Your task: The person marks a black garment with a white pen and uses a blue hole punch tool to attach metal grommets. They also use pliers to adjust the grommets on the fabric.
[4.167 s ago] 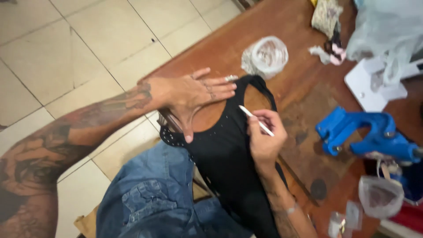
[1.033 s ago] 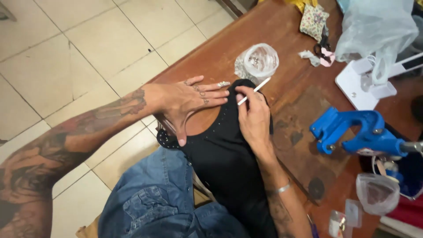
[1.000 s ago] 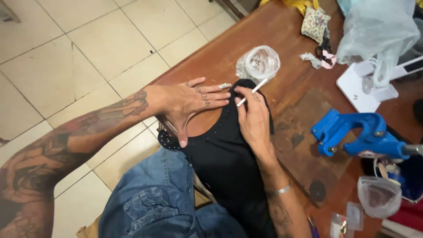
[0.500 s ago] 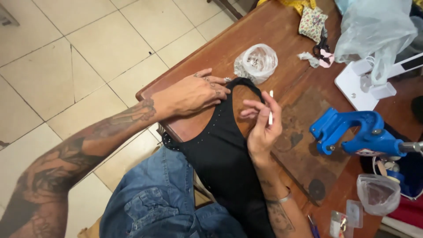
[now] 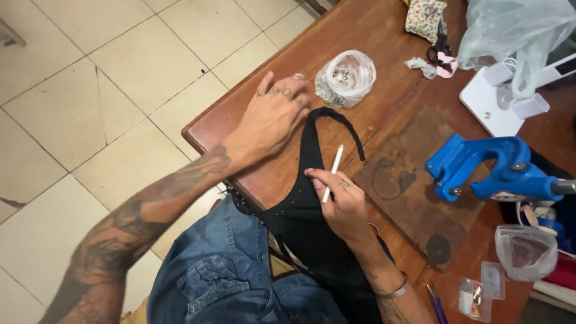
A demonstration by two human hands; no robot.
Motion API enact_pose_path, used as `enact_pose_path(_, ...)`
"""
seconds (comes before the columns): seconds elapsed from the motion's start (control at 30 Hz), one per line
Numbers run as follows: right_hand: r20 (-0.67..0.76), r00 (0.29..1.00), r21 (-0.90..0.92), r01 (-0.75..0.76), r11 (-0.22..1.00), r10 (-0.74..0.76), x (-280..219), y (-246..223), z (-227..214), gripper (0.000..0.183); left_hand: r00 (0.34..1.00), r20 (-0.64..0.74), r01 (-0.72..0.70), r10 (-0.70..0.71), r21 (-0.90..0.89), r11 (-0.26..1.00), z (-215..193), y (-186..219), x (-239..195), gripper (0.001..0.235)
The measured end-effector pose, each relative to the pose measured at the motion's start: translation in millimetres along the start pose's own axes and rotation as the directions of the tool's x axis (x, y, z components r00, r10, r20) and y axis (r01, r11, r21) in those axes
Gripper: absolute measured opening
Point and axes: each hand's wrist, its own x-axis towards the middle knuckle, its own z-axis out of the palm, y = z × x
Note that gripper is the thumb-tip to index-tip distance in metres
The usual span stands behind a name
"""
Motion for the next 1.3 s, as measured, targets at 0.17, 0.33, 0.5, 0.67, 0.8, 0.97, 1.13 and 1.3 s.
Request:
enact_pose_path(0.17,0.039,0.999,0.045,0.024,0.999,-0.025,3,9,-1,0.021,0.985,-0.126,0.14,-0.121,0.158,0.977,43,30,33,0.054)
enact_pose_path(0.33,0.023,0.998,0.029,0.053,0.998,-0.054,-5,16,0,0.021,0.95,0.07,0.312,-0.305,-0.141,0.94,-3,62,40,0.041)
enact_pose_path(0.5,0.026,0.998,0.027,0.052,0.998,-0.052,-4,16,1,0.021,0.822,0.419,0.552,-0.385,-0.424,0.718,-44,27,58,0.065)
enact_pose_path(0.67,0.028,0.998,0.034,0.06,0.998,-0.061,-9,24,4,0.022,0.79,0.612,0.593,-0.039,-0.746,0.304,-50,-34,81,0.127)
enact_pose_path(0.8,0.058,0.995,0.004,0.079,0.997,-0.079,-9,27,2,0.021,0.779,0.62,0.538,-0.091,-0.588,0.604,-59,-37,105,0.078)
enact_pose_path(0.97,0.022,0.997,-0.045,0.069,0.997,-0.068,-5,15,-1,0.025,0.889,0.314,0.43,-0.333,-0.326,0.842,-48,-11,81,0.063)
enact_pose_path(1.13,-0.095,0.99,0.046,-0.097,0.994,0.101,3,16,-4,0.022,0.994,-0.066,0.099,-0.093,0.101,0.99,-20,-4,20,0.065)
enact_pose_path(1.3,-0.125,0.98,0.078,-0.147,0.986,0.156,6,13,-2,0.026,0.997,0.046,-0.046,0.058,-0.23,0.972,-6,-23,-27,0.036)
